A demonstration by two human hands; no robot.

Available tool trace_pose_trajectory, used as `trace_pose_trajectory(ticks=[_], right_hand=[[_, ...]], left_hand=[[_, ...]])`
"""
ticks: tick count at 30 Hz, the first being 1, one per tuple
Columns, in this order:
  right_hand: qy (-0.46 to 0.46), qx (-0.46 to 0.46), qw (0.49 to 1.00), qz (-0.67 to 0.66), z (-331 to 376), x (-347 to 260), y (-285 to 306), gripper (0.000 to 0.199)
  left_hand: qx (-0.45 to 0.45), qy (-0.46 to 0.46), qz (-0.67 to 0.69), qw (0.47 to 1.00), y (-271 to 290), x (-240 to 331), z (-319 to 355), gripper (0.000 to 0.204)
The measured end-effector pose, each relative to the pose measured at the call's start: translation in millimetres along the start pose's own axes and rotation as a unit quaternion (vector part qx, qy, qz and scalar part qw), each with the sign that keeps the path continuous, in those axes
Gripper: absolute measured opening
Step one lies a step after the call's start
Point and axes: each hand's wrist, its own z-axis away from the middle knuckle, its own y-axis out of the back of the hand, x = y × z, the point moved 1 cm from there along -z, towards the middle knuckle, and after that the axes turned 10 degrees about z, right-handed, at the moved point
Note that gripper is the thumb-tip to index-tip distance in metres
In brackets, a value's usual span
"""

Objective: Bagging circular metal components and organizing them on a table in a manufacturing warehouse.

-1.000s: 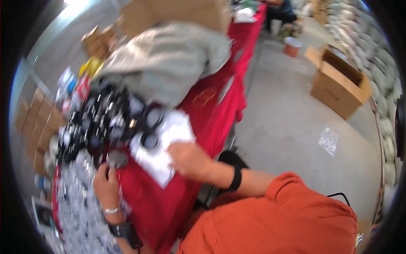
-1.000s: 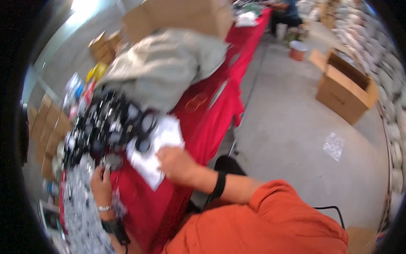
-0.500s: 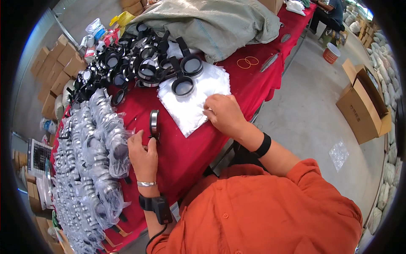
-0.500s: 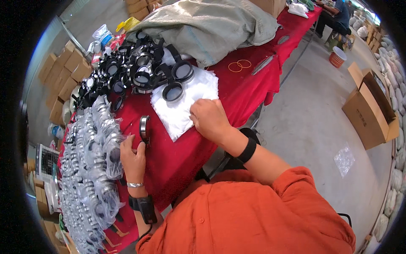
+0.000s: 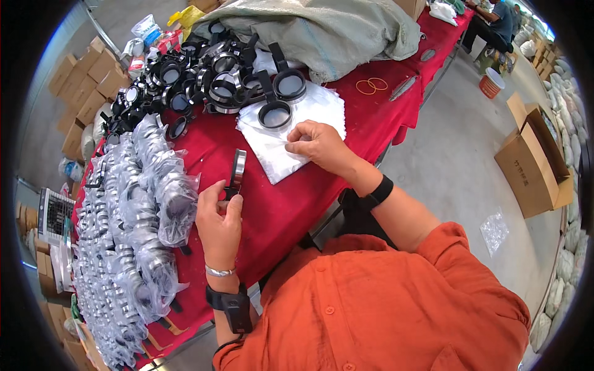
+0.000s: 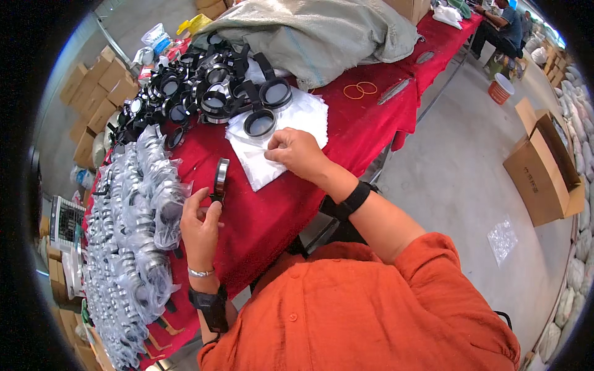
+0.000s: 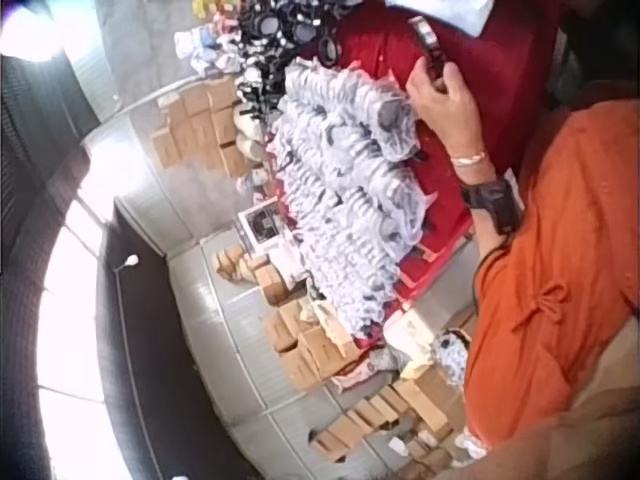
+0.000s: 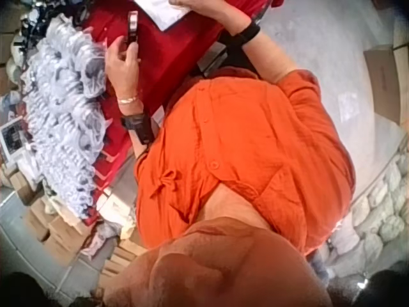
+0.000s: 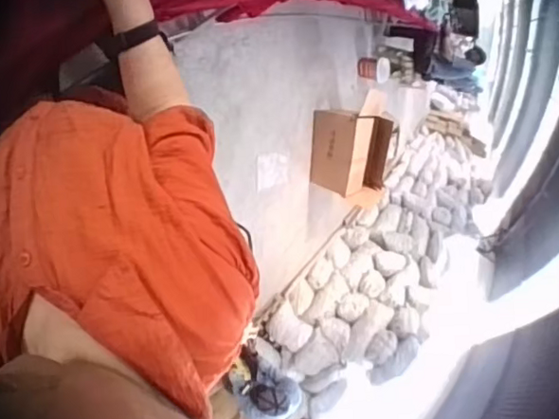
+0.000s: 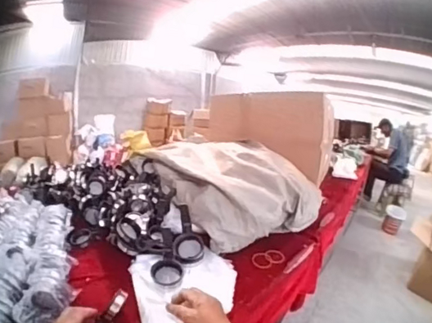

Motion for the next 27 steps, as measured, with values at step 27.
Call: trace_pose_trajectory(ticks=[27], right_hand=[[-0.059,-0.132,0.948,-0.285,83,-51,-22,0.028]], left_hand=[[-0.068,0.031,0.342,0.937,-41,-11,42,0.032]])
